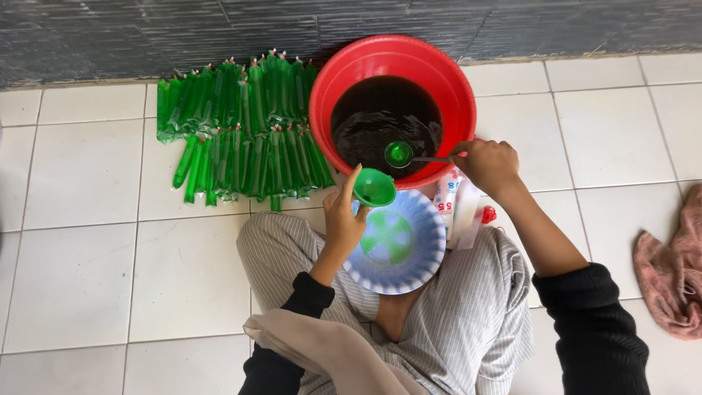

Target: The person fills small clear pouches with a dark liquid from a large red basin using a ladle and a green funnel, then seals each pouch by hand with a white clip.

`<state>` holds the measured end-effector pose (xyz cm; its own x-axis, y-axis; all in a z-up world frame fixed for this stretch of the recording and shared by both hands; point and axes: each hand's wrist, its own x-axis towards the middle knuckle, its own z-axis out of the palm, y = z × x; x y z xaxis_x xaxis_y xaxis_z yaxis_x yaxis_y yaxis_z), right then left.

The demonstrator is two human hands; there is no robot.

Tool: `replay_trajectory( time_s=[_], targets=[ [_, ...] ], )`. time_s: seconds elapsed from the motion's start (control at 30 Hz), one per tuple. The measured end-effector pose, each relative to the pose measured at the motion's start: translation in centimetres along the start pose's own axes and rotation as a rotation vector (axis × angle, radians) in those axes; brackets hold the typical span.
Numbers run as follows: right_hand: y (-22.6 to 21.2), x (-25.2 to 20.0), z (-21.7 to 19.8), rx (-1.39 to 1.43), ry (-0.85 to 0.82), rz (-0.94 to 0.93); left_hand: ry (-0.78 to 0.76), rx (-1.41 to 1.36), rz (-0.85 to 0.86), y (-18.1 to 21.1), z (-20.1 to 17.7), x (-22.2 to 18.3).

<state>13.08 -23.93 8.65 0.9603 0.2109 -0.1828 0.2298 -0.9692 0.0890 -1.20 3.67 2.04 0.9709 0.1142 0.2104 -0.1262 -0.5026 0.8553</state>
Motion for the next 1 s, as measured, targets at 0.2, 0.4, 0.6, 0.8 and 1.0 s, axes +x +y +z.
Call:
replay_trajectory(
  time_s=[0.2,0.4,0.6,0.8,1.0],
  targets=[
    [-0.5,-4.0,-7.2,0.025,-0.047,0.054,0.024,0.043,-0.028,1.3,1.1,0.0],
    [-1.3,-6.5,-9.3,-0.03,-0.049,0.042,0.005,0.043,-0.002,0.4,3.7,1.4],
    [-2.1,-10.0,-9.3,-0.17,0.154,-0.103,0.07,-0.062,0.169,0.3,4.6,3.1],
    [-1.7,-13.6,-8.4,-0.281,0.684,-0.227,0.066,-0.209,0.343,3.1,1.9,5.2],
    [-2.1,-15.8,-9.4,-0.384,0.971,-0.277,-0.113,-0.347,0.405,7.5,-2.5,6.2]
  ],
)
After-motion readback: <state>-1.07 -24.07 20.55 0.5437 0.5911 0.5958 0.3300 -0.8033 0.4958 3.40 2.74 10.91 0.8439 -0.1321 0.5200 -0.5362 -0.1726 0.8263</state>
